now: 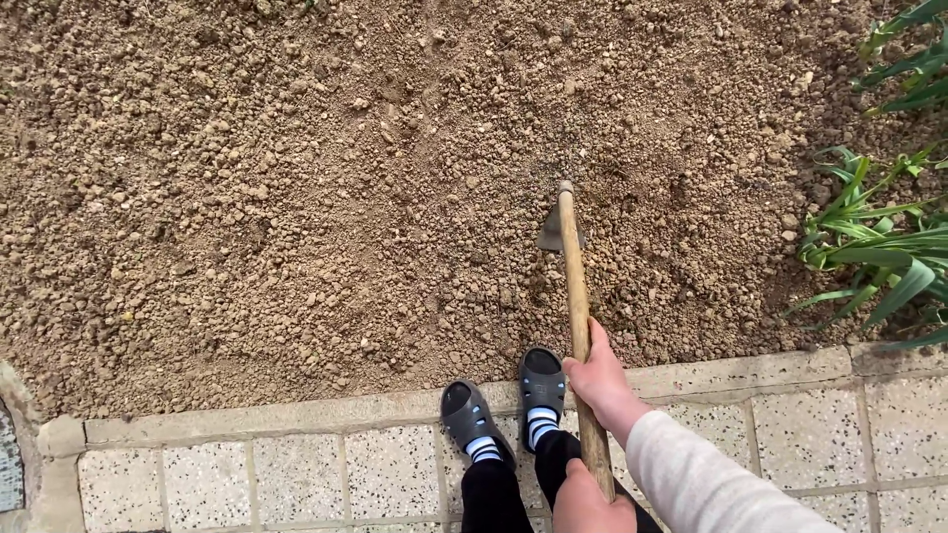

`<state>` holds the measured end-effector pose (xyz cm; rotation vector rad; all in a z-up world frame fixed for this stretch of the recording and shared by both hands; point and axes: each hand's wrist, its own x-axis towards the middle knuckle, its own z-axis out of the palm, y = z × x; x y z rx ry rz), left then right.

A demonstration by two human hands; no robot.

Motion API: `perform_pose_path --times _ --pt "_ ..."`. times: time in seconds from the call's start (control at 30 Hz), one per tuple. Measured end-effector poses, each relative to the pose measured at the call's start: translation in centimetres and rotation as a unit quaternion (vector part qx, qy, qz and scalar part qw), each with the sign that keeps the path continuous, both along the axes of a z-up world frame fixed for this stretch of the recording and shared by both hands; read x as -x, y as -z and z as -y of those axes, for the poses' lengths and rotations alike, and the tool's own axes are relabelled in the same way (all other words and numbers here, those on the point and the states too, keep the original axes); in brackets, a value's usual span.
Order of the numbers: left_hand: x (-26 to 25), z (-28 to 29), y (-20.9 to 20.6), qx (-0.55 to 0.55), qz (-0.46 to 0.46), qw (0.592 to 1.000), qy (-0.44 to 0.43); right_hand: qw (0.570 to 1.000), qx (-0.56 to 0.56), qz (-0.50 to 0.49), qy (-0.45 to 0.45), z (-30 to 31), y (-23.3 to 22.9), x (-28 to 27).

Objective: The person uses a wooden-handled rake to smooth and level a patch of loose, brown soil in a garden bed. They repeatedly drag the rake tines across the ground to break up clumps and create a flat surface, working near a tiled walkway and some green plants.

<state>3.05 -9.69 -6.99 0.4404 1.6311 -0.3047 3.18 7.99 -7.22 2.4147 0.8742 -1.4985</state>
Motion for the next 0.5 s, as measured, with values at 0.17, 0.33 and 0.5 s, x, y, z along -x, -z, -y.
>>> perform_pose_path --times 0.17,0.33,0.5 --pt "0.3 -0.3 -0.7 -0.033 -0.013 0.999 -0.011 0.999 -0.028 -0.029 0.017 -0.7 -1.4 0.7" --pt "0.6 2.3 1.1 -0.021 0.021 0.999 0.022 0.993 -0.073 -0.067 0.066 -0.3 -3.0 1.4" --pt "0.2 4.6 3.1 0.022 -0.011 1.0 0.01 0.991 -0.056 -0.08 0.094 0.6 -3.1 2.1"
